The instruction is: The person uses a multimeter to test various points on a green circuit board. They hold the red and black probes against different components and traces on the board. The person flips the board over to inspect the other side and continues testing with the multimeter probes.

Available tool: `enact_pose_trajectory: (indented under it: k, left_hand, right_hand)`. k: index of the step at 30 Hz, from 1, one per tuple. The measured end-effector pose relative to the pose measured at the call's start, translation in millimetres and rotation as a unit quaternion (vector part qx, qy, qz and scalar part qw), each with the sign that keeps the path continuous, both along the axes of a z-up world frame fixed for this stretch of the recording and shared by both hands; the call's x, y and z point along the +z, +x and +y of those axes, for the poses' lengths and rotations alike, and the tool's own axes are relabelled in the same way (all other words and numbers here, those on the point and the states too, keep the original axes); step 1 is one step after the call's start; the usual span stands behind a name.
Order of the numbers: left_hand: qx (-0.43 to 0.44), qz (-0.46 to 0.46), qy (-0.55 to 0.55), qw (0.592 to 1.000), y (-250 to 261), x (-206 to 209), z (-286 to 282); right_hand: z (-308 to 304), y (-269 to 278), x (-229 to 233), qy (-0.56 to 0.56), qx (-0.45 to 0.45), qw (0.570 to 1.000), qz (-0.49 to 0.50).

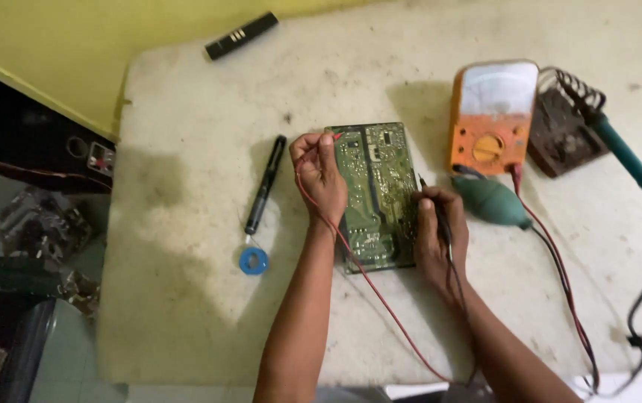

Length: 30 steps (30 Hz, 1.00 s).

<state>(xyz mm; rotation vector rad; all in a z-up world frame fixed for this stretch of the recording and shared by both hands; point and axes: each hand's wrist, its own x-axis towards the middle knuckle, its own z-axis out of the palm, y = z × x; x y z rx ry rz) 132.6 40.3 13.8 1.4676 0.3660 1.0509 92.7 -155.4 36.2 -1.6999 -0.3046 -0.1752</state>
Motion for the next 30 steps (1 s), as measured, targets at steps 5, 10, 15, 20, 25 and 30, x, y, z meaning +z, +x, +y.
enact_pose_trajectory:
  k: [5, 10, 15, 20, 25, 30]
  left_hand:
    - [-0.045, 0.052, 0.003, 0.998, -1.8, 13.1, 9.9]
    - [-0.080, 0.159, 0.029, 0.984, -29.2, 8.4, 9.9]
    - [-0.096, 0.112, 0.048, 0.988, -21.8, 18.8, 10.3]
    - [-0.114, 0.110, 0.045, 0.986, -14.2, 10.8, 7.1]
    - [-0.123, 0.127, 0.047, 0.983, -13.6, 22.7, 6.7]
    - [-0.114, 0.109, 0.061, 0.986, -8.1, 21.6, 11.3]
  right_hand:
    - [16.6, 70.8, 21.4, -0.001, 0.077, 0.995, 0.067]
    - [18.5, 69.8, 7.5, 0.006, 0.102, 0.992, 0.078]
    - [20.4, 71.4, 25.3, 0.003, 0.124, 0.986, 0.112]
    - [13.9, 81.4, 10.1, -0.009, 0.147, 0.987, 0.073]
    - [27.5, 80.6, 8.2, 0.013, 0.121, 0.991, 0.060]
    - [35.3, 86.2, -3.2, -0.010, 0.111, 0.993, 0.034]
